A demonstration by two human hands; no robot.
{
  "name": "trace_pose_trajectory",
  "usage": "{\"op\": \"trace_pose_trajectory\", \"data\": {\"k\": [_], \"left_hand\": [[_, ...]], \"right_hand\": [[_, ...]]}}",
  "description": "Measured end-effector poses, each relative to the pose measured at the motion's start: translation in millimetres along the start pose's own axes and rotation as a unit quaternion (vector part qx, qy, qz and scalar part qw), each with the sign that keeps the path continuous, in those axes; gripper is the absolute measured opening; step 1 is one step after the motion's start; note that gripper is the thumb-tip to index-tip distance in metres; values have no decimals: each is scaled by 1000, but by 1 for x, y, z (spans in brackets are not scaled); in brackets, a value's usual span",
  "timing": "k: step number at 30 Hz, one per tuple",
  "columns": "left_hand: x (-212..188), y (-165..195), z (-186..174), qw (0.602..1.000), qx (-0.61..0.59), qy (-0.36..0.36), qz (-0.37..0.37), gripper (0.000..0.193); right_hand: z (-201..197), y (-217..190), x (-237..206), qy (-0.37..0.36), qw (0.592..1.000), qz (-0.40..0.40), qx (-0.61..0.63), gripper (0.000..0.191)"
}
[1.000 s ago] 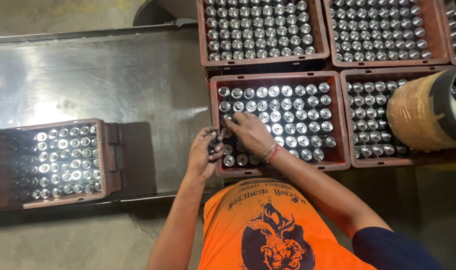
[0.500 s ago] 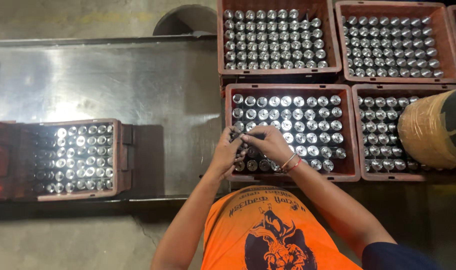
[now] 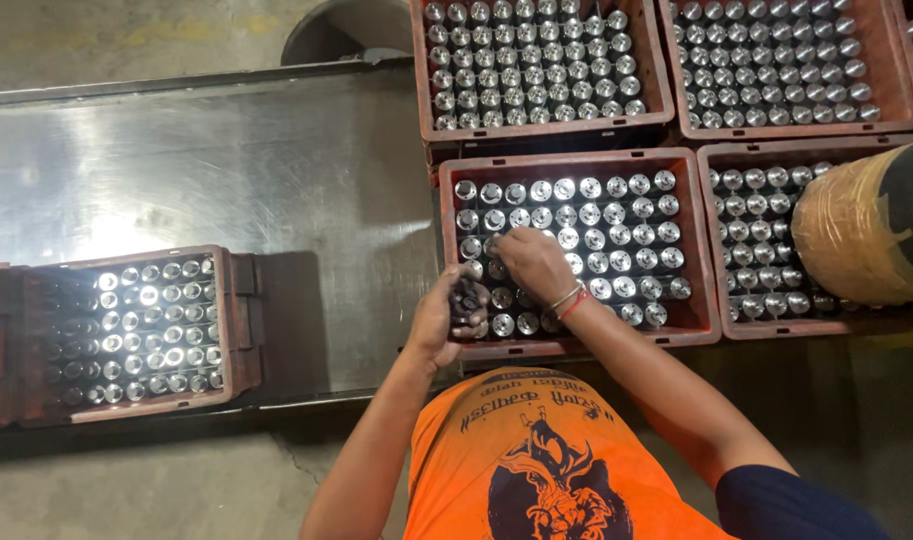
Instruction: The person arranges small silver caps into a brown crate on a conveyor belt. They use both hands to pick up caps from a nearby container and place them into the crate, filling empty slots. The person occasionally uses a small brush to sweep the caps into place.
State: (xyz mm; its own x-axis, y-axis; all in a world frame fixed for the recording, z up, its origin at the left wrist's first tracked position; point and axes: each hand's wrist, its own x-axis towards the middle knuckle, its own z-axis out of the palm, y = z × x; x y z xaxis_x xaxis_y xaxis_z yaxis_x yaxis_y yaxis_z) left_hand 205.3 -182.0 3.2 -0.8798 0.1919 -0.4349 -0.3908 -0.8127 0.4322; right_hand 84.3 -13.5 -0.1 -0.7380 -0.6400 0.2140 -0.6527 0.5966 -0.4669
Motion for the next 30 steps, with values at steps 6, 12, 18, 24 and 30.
{"op": "trace_pose_trajectory", "data": {"k": [6,12,18,24,30], "left_hand": [[0,6,-7,1000,4,16,25,22],[-3,3,0,1000,18,-9,-9,23],[-4,7,-3,994,40,-89,-50,22],[-9,17,-6,977,105,-132,-132,30],[-9,28,-16,972,129,-85,-178,31]], "right_hand": [[7,-14,-17,-47,990,-58,-122,19],[-36,-23,5,-97,991,51,82,16],[-59,-48,-9,-109,947,40,300,27],[-62,-44,-1,-190,915,6,355,22],[-48,-33,-6,-125,965,-41,226,11]]}}
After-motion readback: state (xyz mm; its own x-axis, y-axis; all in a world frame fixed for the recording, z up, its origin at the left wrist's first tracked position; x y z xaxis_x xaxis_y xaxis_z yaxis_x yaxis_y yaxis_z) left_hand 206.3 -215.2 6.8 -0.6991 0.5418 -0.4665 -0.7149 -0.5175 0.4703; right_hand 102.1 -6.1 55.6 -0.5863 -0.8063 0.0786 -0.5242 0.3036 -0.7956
